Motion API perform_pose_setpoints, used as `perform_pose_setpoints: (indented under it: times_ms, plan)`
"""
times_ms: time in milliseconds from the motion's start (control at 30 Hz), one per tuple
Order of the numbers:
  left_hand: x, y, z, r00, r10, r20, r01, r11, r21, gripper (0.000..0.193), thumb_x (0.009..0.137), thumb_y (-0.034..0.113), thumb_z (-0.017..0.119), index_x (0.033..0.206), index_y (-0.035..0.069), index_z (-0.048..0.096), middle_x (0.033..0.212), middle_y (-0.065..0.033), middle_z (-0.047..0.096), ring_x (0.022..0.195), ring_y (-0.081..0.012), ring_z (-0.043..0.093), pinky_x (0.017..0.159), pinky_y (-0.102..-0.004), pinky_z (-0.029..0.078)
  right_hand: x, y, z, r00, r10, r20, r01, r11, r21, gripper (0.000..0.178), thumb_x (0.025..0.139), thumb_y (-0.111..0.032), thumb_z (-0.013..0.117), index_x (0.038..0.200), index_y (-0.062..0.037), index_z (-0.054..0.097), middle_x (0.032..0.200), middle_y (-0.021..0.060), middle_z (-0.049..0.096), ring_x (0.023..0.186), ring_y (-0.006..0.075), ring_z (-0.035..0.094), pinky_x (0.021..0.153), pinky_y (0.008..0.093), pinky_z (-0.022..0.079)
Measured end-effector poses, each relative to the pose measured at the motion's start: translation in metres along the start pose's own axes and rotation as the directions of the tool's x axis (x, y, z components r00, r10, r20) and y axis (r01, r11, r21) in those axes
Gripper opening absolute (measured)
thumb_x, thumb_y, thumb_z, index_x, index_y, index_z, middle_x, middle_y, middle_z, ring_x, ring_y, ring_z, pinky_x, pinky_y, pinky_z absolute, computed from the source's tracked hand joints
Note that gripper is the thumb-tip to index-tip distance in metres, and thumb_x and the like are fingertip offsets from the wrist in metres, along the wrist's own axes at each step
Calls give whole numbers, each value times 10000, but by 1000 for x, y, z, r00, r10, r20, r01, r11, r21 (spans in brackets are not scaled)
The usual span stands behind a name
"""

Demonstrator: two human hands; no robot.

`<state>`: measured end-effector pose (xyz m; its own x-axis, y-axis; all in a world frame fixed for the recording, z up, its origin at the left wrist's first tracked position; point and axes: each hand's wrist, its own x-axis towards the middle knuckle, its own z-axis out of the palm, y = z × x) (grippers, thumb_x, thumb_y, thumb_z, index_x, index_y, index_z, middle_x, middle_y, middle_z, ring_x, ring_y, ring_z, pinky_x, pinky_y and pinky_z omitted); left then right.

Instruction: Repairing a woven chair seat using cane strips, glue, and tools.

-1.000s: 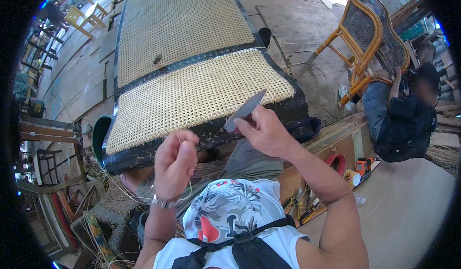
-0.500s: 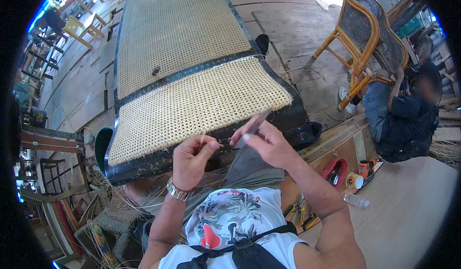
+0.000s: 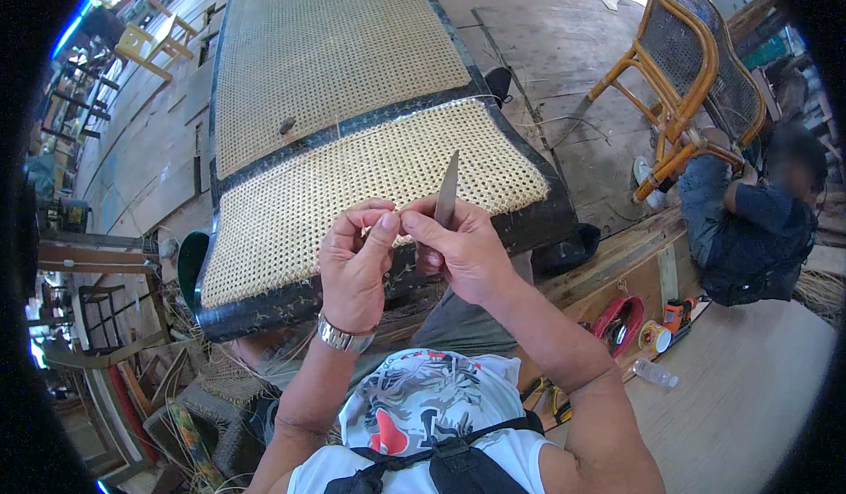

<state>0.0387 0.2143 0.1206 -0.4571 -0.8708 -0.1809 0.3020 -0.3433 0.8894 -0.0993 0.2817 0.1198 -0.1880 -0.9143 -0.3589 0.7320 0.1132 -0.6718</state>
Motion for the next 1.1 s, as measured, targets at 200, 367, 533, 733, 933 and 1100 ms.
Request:
perform_pose_setpoints:
  times_ms: [200,367,533,733,933,1100]
  plan:
    - [11,-7,11,993,99,62,-111,962,249,83,927,56,697,980,14,648,1123,-73,632,836,-76,627,718,-230,521,11,2,-15,999,32,-23,-26,980,199,88,949,-144,676,1012,-84,668,756,-17,611,552,59,490,505,237,402]
    - [28,4,8,965,115,234,-227,812,537,193,864,28,748,1029,10,649,905,-32,604,602,-18,474,504,-170,346,24,-15,-27,989,151,-3,-149,978,147,86,968,-163,625,1000,-83,626,724,-18,575,555,64,460,529,243,409]
    - [75,36,6,836,-89,541,-372,634,678,443,769,98,825,1175,35,658,803,16,549,527,-22,373,460,-202,300,39,-40,-39,961,263,90,-263,965,-11,114,970,-152,621,1003,-44,634,712,-15,553,556,75,461,522,228,382]
    - [99,39,11,803,-127,582,-409,592,694,402,753,78,792,1136,40,677,896,-25,639,540,-44,426,475,-218,346,59,-45,-52,916,366,164,-370,929,-8,232,956,-104,646,1167,-9,644,820,46,633,602,76,507,547,215,395]
    - [122,37,8,783,-171,599,-419,566,710,365,770,77,784,1119,40,683,887,-16,653,525,-46,414,474,-226,345,78,-70,-47,937,332,106,-263,874,-408,196,972,-150,647,1104,-6,636,781,-13,579,613,62,492,546,224,397]
    - [130,22,2,852,-248,461,-210,645,735,242,838,47,742,1079,48,711,796,-6,671,498,-43,397,469,-217,321,91,-82,-53,942,325,87,-238,825,-512,133,952,-169,626,922,-40,633,686,-38,537,550,45,456,498,230,367]
